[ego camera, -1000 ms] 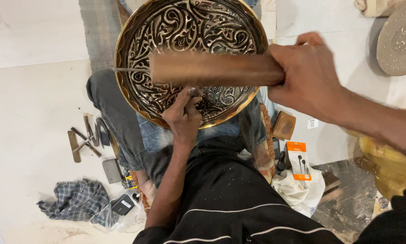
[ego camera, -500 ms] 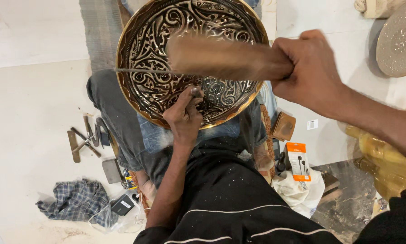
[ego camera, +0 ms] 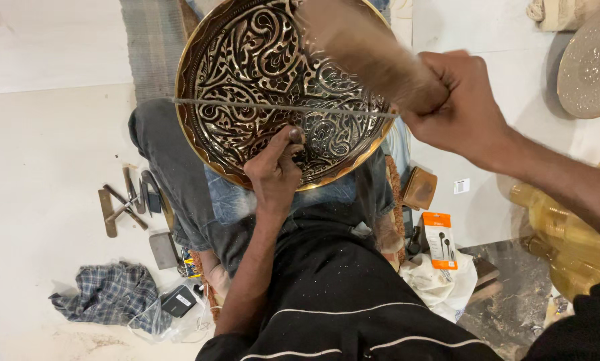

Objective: The person sits on the floor with an ornate brass plate on their lap and works its engraved pattern. They hold a wooden mallet in one hand and a small punch in the other, tapping the punch along the design to deepen and refine the decoration, repositioning the punch across different areas of the plate.

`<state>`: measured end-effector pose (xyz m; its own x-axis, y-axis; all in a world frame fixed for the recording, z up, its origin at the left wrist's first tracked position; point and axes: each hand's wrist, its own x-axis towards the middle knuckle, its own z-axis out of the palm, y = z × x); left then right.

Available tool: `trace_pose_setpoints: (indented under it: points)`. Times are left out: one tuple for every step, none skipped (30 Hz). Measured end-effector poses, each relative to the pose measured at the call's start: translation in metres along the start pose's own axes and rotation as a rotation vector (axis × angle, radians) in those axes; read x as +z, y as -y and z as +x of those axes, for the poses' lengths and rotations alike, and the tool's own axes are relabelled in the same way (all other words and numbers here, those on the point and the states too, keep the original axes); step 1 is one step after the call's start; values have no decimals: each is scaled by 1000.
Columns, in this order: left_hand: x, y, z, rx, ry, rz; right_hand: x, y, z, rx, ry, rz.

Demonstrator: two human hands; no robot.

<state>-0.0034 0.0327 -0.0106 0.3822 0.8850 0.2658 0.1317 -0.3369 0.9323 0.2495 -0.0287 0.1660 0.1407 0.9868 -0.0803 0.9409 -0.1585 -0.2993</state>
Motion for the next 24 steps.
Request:
trace_pose_setpoints:
  points:
    - [-1,-2,0,-8,0,-19,0,-1,-1,-43,-6,-66]
    - [-2,-4,1,-6,9,-9,1,-1,-2,-82,-14,-130]
    - [-3,-7,2,-1,18,0,2,-2,-3,-96,-63,-214]
    - [-4,-9,4,10,23,8,2,-3,-3,-112,-118,-301]
    - [-4,-11,5,-14,27,-21,4,-4,-3,-131,-166,-388]
    - [-4,-14,6,-46,30,-44,4,-5,-3,-66,-125,-209]
    - [-4,-16,7,-76,34,-70,5,-6,-1,2,-83,-33]
    - [-4,-17,8,-73,35,-64,5,-6,-2,0,-69,-19]
    - [-5,-18,8,-71,35,-57,5,-6,-1,-2,-55,-4]
    - [-5,-18,8,-71,38,-47,4,-5,-3,-72,-61,-144]
    - [-6,-17,9,-43,33,-13,3,-5,-3,-142,-72,-288]
    - [-6,-16,9,-11,28,20,2,-4,-4,-95,-73,-234]
    - [-7,-15,9,14,23,53,2,-2,-4,-49,-67,-177]
    - [-7,-15,8,-5,35,25,1,-1,-5,-5,-51,-113]
    - [-8,-14,7,-25,47,-4,3,1,-6,115,-34,125]
    - [-8,-13,7,-36,58,-37,4,2,-5,235,-22,357]
    - [-8,-12,7,-29,67,-1,5,2,-6,350,-8,592]
    - [-9,-11,6,-25,80,39,7,1,-5,189,-40,254]
    - [-9,-11,6,-16,94,75,6,-2,-5,27,-72,-85]
    - [-8,-10,5,-14,83,37,6,-5,-6,-134,-102,-427]
    - [-8,-9,5,-14,72,1,7,-9,-6,-85,-95,-300]
    - [-7,-9,3,-22,63,-34,7,-13,-6,-36,-80,-169]
    - [-7,-8,2,-20,64,-32,10,-16,-8,11,-62,-35]
    - [-5,-7,2,-16,62,-33,13,-18,-10,40,-66,92]
